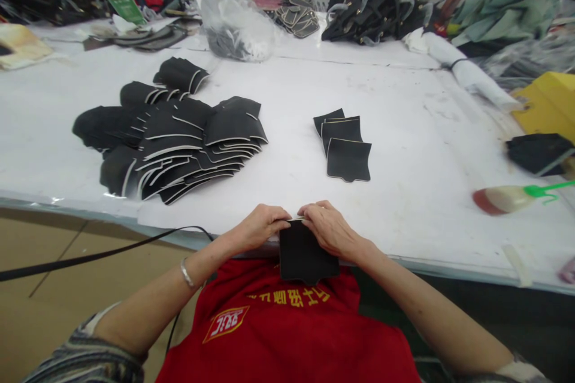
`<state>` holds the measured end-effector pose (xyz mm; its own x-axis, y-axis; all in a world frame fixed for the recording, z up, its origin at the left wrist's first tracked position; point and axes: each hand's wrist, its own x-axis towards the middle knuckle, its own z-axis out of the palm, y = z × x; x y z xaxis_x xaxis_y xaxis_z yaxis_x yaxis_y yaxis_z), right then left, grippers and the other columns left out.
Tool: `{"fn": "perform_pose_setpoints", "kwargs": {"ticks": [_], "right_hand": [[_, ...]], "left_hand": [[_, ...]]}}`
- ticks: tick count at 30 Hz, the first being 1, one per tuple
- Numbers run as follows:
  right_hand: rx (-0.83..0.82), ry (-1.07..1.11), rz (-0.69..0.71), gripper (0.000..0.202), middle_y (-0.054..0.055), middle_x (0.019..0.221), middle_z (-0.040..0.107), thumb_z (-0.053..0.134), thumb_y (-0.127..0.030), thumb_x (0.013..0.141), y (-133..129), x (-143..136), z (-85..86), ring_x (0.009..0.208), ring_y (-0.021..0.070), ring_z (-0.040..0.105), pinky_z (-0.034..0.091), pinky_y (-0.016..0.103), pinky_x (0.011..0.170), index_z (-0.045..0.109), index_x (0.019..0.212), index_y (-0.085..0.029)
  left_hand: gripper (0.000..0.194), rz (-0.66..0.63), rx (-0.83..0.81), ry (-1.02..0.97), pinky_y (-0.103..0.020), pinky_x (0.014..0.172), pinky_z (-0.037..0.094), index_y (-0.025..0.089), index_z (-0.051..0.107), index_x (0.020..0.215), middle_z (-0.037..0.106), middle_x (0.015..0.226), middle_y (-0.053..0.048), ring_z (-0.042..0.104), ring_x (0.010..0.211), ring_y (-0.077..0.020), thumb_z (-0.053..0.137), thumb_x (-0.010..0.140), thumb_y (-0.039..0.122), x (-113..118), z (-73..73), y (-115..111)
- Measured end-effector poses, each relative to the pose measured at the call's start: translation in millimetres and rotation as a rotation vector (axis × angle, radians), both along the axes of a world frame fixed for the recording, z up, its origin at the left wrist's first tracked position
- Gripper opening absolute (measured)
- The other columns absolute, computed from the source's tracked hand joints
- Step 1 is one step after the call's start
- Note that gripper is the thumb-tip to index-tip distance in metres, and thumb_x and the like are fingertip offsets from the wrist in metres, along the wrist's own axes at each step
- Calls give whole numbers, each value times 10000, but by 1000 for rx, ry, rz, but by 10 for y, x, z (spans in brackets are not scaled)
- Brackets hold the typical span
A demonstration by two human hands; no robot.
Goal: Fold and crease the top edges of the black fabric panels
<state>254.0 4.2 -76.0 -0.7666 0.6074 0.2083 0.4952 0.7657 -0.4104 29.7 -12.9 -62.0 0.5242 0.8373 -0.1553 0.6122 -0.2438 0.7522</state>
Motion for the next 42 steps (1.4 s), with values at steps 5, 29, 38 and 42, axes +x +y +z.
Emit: {"fn": "perform_pose_setpoints", "kwargs": {"ticks": [5,29,38,42], "right_hand": [[-35,-44,-10,144,71,870,606,376,-211,1004,-10,0,39,797,214,538,395,341,793,510,964,-174],[-281,212,-136,80,30,829,586,564,-215,927,-96,103,147,752,180,517,398,284,683,490,906,-194],[-329,112,-49,70,51,946,640,563,-209,943,-64,247,156,881,191,561,419,306,790,596,1000,-185],[-292,88,-7,134,46,875,630,520,-257,974,-54,263,154,842,184,553,411,298,770,618,925,-178]], "left_hand": [[176,5,-21,-9,-200,646,372,154,704,859,649,714,-3,560,664,-125,550,898,229,0,60,-12],[187,-13,14,-191,-238,748,383,156,703,880,603,793,-8,560,799,-138,516,874,149,225,150,-42],[212,1,-43,-218,-249,783,386,177,711,956,627,836,-10,570,839,-149,515,875,167,217,103,-60],[202,-4,-72,-207,-247,778,386,181,710,951,627,831,-3,573,827,-145,524,872,171,190,81,-67]]}}
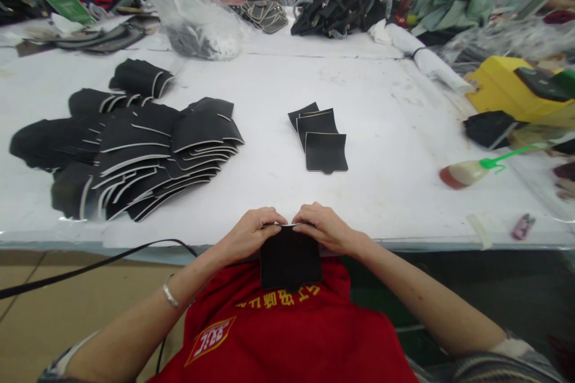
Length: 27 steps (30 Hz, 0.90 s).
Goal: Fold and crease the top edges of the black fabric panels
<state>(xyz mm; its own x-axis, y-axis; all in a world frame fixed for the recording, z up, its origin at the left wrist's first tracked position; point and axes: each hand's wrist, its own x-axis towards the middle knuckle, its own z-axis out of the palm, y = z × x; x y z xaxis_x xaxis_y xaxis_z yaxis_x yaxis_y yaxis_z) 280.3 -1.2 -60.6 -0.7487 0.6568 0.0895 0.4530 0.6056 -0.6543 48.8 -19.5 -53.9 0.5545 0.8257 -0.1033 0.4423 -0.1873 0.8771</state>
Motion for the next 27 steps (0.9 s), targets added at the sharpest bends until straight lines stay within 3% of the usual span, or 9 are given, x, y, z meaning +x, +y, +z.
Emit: {"fn": "perform_pose_setpoints", "kwargs": {"ticks": [10,16,21,27], "right_hand": [[-80,45,-72,129,36,819,631,564,-243,943,-45,-38,-61,766,165,558,399,268,704,621,859,-164],[-324,155,-112,166,26,875,660,646,-323,879,-87,136,-34,776,162,584,421,250,695,644,950,-172],[-503,225,-153,159,-5,777,620,675,-311,838,-117,149,-47,678,133,535,406,226,623,629,870,-162],[-479,187,-160,189,-6,714,579,631,-333,863,-145,104,-81,668,131,506,384,218,599,615,789,-160]], "left_hand": [[170,-36,100,111,-268,783,390,174,706,908,646,855,-27,572,859,-168,542,883,214,135,28,24],[170,22,-12,19,-258,756,397,164,688,832,640,807,-16,577,810,-155,543,875,242,135,-22,10],[188,21,-30,22,-264,755,392,171,688,826,628,796,-14,570,809,-158,533,877,264,119,-15,0],[195,11,-19,43,-269,767,387,168,685,801,619,787,-19,565,813,-160,533,879,263,126,-17,-26]]}}
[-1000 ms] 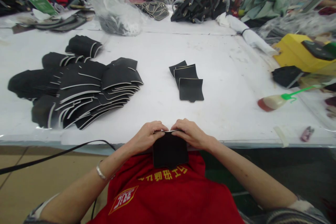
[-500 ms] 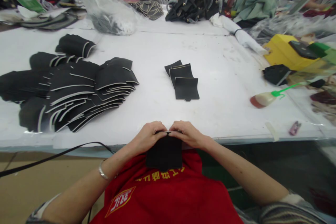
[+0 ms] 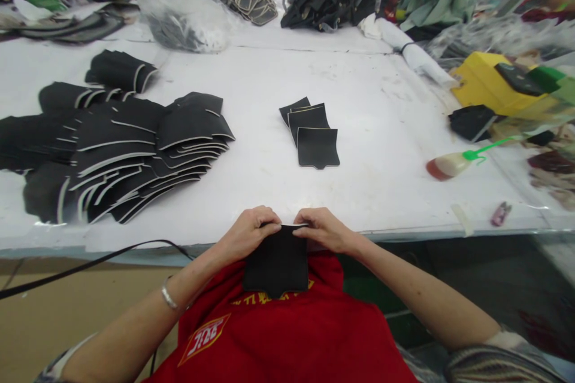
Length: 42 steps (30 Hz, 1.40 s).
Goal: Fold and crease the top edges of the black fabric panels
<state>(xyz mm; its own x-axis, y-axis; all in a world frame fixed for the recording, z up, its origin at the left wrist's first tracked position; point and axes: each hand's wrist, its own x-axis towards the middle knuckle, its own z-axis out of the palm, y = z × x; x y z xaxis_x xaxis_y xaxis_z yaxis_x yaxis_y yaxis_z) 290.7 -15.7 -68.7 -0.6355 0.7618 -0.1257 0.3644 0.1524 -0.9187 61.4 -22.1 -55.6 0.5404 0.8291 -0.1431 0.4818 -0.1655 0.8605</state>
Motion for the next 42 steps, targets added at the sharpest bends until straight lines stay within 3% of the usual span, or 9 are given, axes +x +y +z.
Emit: {"fn": "perform_pose_setpoints", "kwargs": {"ticks": [10,16,19,30,34,40,42], "right_hand": [[-117,25,-122,280,-38,581,522,599,-408,877,-94,19,15,536,102,460,326,210,517,605,750,-158],[-150,74,-107,252,-26,687,562,689,-376,809,-106,74,62,623,119,480,363,222,578,643,934,-163],[-185,106,-146,210,-29,650,533,674,-355,797,-106,63,49,598,115,454,337,219,548,613,831,-157],[-118,-1,-170,221,-22,599,563,640,-370,829,-83,-3,1,560,121,502,353,216,516,592,740,-173],[-5,-37,-184,327,-20,575,528,566,-435,895,-45,0,-20,545,119,480,340,221,514,596,705,-171],[150,-115,-1,242,23,837,647,506,-386,950,-6,-58,47,755,162,573,406,243,667,642,946,-187],[151,-108,-13,252,16,797,637,498,-388,952,10,-62,37,728,158,569,396,241,652,640,912,-184]], "left_hand": [[202,-17,-65,-15,-269,756,398,159,691,793,652,781,-20,583,795,-164,551,853,292,44,26,44],[210,34,-99,-25,-263,741,407,164,690,767,667,779,-18,590,776,-163,552,841,304,28,13,74],[211,28,-83,-26,-261,745,407,160,695,773,666,777,-22,593,788,-166,556,840,303,17,-2,75],[198,37,-50,-6,-258,726,400,169,704,757,667,751,-11,584,757,-161,566,829,290,-12,-12,81],[195,35,-90,-50,-253,722,406,163,714,776,680,763,-14,589,762,-161,570,830,282,2,-40,74],[174,80,-59,-58,-258,762,417,173,724,797,687,792,-17,603,809,-169,586,830,274,28,-6,61],[158,100,-81,-83,-255,775,421,172,722,861,695,846,-18,604,837,-169,610,810,272,-19,12,53]]}}
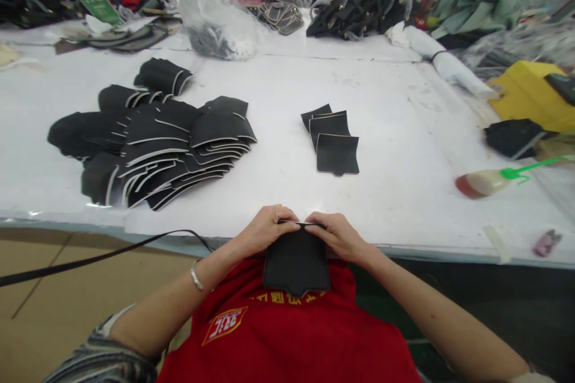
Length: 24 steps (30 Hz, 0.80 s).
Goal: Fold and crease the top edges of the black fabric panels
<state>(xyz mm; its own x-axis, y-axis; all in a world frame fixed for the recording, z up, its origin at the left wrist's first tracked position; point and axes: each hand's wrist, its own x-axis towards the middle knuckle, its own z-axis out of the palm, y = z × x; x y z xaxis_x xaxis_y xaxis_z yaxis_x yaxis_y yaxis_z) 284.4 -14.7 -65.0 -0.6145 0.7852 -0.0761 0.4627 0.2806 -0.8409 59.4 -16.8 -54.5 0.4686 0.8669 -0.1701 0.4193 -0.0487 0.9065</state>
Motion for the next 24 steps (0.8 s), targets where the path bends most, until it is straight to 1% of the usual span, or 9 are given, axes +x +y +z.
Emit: {"fn": "perform_pose_setpoints", "kwargs": {"ticks": [3,5,8,12,15,17,18,20,24], "right_hand": [[-43,58,-58,291,-2,717,605,503,-416,947,28,23,-38,668,146,546,379,234,619,635,840,-179],[-69,86,-63,303,-3,716,604,510,-429,944,43,40,-56,671,146,545,378,234,618,635,830,-177],[-62,81,-33,293,1,740,610,512,-421,946,61,48,-50,695,151,555,382,237,636,637,842,-177],[0,10,14,244,8,767,629,499,-366,960,85,34,-17,716,159,568,388,247,660,636,875,-183],[104,-80,55,163,32,901,679,532,-300,953,89,-22,10,815,187,587,401,276,740,648,987,-191],[174,-140,89,177,51,995,690,568,-270,939,84,-97,33,876,206,588,397,296,788,643,1080,-194],[196,-167,105,191,57,1005,691,575,-264,938,81,-144,44,879,210,586,393,299,791,642,1102,-194],[211,-206,134,180,57,953,695,558,-263,951,80,-240,59,840,203,581,383,288,756,653,1089,-196],[190,-192,144,155,33,827,681,531,-238,969,101,-360,49,758,171,557,349,257,701,676,1004,-194]], "left_hand": [[232,55,-97,-48,-246,711,427,150,695,957,687,840,-15,588,768,-156,642,772,280,-138,10,-19],[242,95,-140,-74,-245,678,422,129,688,937,668,785,-14,566,715,-147,640,767,294,-229,7,-35],[213,129,-130,-87,-250,696,424,119,691,863,655,758,-20,559,716,-147,629,774,303,-293,6,-60],[199,138,-78,-56,-236,668,407,131,691,851,638,733,-7,538,688,-134,613,791,304,-256,32,-75],[205,122,-59,-24,-224,634,380,131,686,790,609,673,7,510,655,-122,590,808,312,-199,58,-82],[221,101,-60,-6,-219,622,366,131,676,749,592,643,13,499,640,-117,574,817,314,-157,67,-94],[229,93,-57,4,-217,615,359,131,670,734,582,630,17,492,632,-114,568,821,317,-136,69,-101],[276,97,-38,27,-215,585,333,133,637,676,534,586,28,462,601,-105,548,834,341,-96,66,-117],[416,148,16,51,-220,522,253,147,483,539,358,514,50,348,536,-84,504,862,409,-43,35,-124]]}}
